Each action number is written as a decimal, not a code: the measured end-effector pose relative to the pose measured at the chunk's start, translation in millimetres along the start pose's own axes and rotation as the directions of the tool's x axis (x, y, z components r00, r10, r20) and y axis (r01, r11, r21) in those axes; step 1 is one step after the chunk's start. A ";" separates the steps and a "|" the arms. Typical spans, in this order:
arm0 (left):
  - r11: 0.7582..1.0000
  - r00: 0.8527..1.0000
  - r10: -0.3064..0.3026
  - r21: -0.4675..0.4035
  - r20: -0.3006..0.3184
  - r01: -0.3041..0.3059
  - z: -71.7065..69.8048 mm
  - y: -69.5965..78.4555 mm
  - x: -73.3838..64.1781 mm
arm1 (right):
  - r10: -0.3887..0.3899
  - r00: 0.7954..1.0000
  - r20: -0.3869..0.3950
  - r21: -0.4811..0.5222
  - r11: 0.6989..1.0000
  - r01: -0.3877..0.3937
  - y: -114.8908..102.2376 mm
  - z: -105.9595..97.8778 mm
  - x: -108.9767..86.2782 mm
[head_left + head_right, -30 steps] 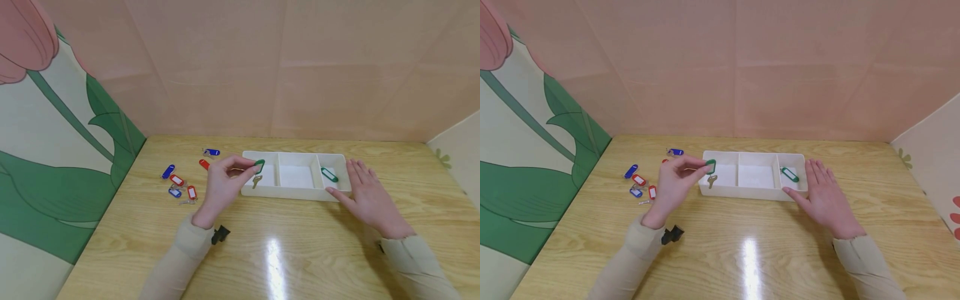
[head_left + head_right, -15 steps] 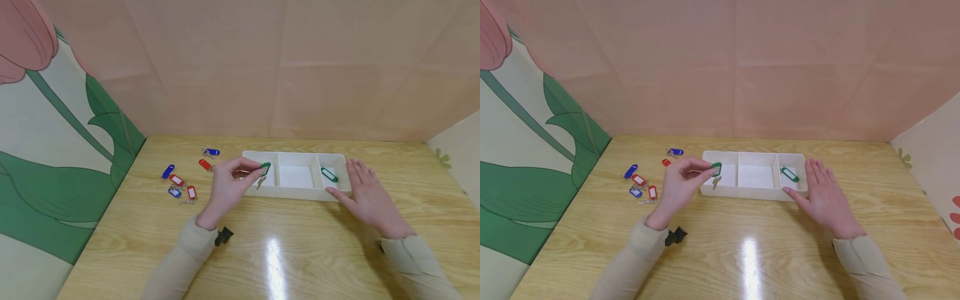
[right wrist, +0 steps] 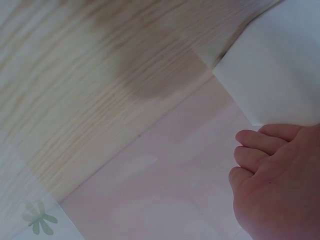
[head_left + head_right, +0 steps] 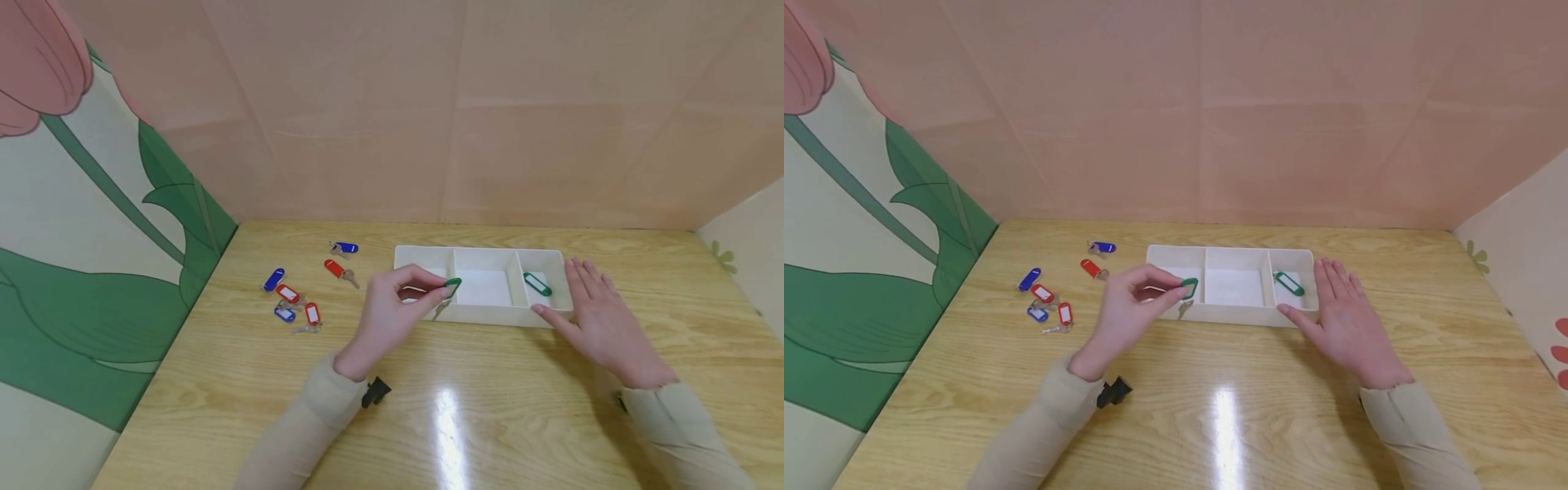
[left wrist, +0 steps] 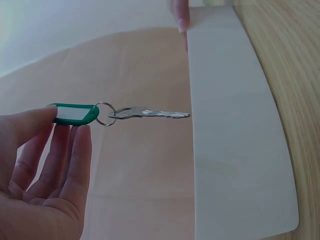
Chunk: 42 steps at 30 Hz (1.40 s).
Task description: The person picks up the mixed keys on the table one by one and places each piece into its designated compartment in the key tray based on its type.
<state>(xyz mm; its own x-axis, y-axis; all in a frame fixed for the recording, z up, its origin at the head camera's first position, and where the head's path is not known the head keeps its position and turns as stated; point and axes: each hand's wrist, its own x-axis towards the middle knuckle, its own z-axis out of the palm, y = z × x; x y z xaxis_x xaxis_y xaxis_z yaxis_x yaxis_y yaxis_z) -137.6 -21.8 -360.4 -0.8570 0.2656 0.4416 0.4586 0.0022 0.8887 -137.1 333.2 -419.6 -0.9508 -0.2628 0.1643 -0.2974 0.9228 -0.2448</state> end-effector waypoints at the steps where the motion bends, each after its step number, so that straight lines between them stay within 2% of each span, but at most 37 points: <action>1: 1.000 1.000 -0.003 -0.004 0.005 0.003 1.1 -0.2 -0.3 | 0.000 1.000 0.000 0.001 1.000 0.000 -0.2 -0.3 -0.1; 20: 0.999 0.996 -0.043 -0.003 0.078 0.044 24.0 -6.5 -5.2 | 0.005 1.000 0.000 -0.010 1.000 -0.005 -1.6 -0.4 -0.4; 42: 0.999 0.987 -0.043 -0.006 0.157 0.045 53.8 -8.8 -9.3 | 0.012 1.000 -0.011 -0.007 1.000 -0.012 -0.5 0.5 0.3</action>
<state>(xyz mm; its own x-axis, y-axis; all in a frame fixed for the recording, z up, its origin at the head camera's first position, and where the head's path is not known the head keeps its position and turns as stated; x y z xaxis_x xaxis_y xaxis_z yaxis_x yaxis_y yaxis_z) -121.0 27.6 -379.0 -0.8288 0.4129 0.3777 0.4180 0.0080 0.9084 -137.3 332.5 -419.9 -0.9533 -0.2487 0.1714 -0.2852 0.9279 -0.2402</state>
